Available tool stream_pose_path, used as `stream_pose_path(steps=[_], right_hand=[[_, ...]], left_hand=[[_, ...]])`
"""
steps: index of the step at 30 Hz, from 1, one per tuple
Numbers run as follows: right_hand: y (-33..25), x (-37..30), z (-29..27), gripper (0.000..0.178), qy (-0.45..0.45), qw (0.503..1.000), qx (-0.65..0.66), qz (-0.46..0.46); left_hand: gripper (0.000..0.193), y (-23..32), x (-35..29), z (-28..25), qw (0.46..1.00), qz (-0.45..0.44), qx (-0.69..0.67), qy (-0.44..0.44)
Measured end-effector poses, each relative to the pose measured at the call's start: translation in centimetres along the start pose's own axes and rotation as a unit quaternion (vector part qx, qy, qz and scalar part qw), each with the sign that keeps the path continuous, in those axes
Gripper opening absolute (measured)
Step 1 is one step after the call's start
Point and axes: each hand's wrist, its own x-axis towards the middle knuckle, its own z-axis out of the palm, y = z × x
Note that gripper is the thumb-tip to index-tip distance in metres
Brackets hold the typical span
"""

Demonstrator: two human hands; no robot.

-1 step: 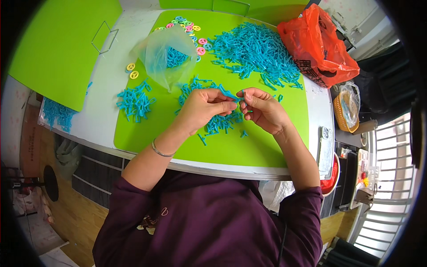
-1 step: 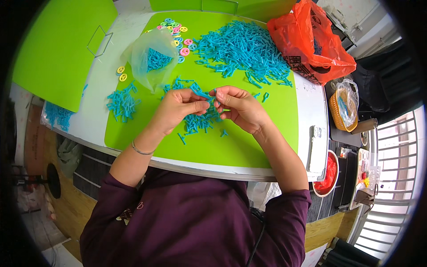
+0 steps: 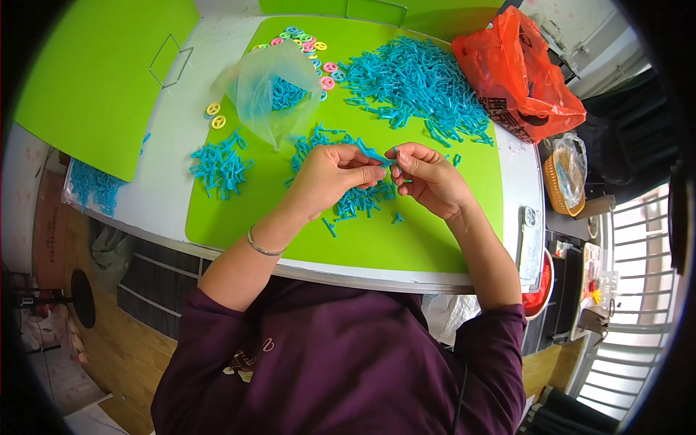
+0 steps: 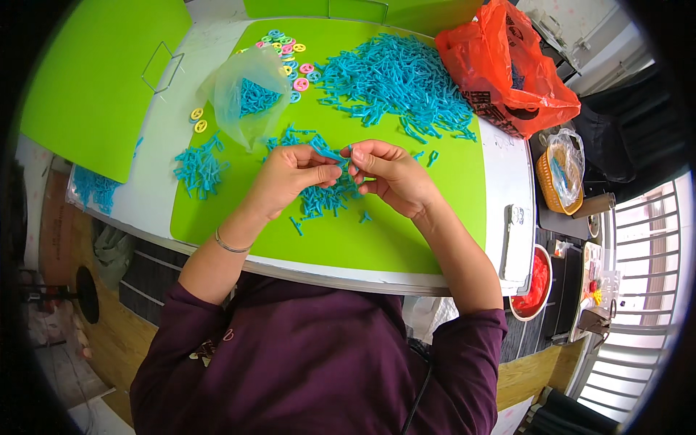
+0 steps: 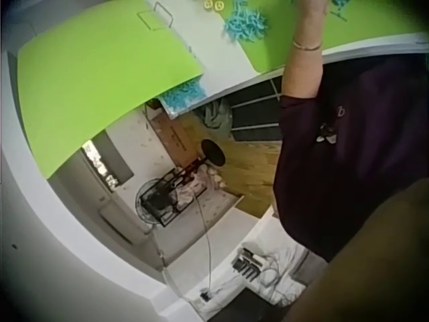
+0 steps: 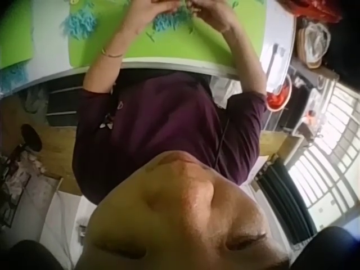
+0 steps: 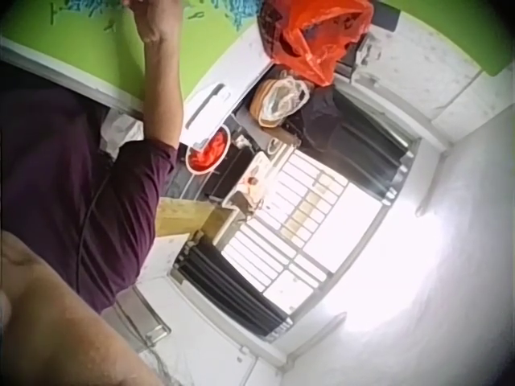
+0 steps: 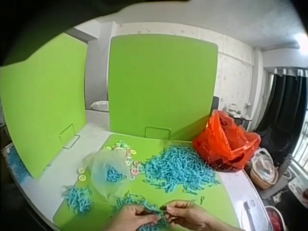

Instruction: Assemble small plastic toy components by hand at a workstation.

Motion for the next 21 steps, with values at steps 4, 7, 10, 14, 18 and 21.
stream_pose_path(steps=[4, 7, 10, 14, 18, 21], right_hand=[[-0.1, 0.0, 0.1, 0.015, 0.031, 0.996, -0.083, -0.023], [0.3, 0.2, -0.1, 0.014, 0.016, 0.998, -0.051, -0.013], [0.6, 0.2, 0.2, 0.013, -0.018, 0.999, 0.039, -0.004], [0.6, 0.0, 0.6, 0.012, -0.028, 0.996, 0.085, -0.003], [0.2, 0.0, 0.4, 0.010, 0.005, 1.000, 0.007, -0.023], [-0.4, -0.2, 0.0, 0.009, 0.039, 0.995, -0.093, -0.013]], left_hand=[[0.012, -0.5, 0.1, -0.1, 0.990, 0.085, 0.111, 0.018], [0.012, -0.5, 0.0, -0.2, 0.991, 0.077, 0.105, 0.011], [0.013, 0.0, -0.1, 0.0, 0.998, 0.048, 0.047, 0.003], [0.013, 0.4, -0.2, 0.1, 0.999, 0.032, 0.000, -0.009], [0.022, -0.5, 0.1, -0.4, 0.995, 0.069, 0.073, -0.004], [0.040, 0.0, -0.3, 0.3, 0.991, 0.105, 0.079, 0.030]])
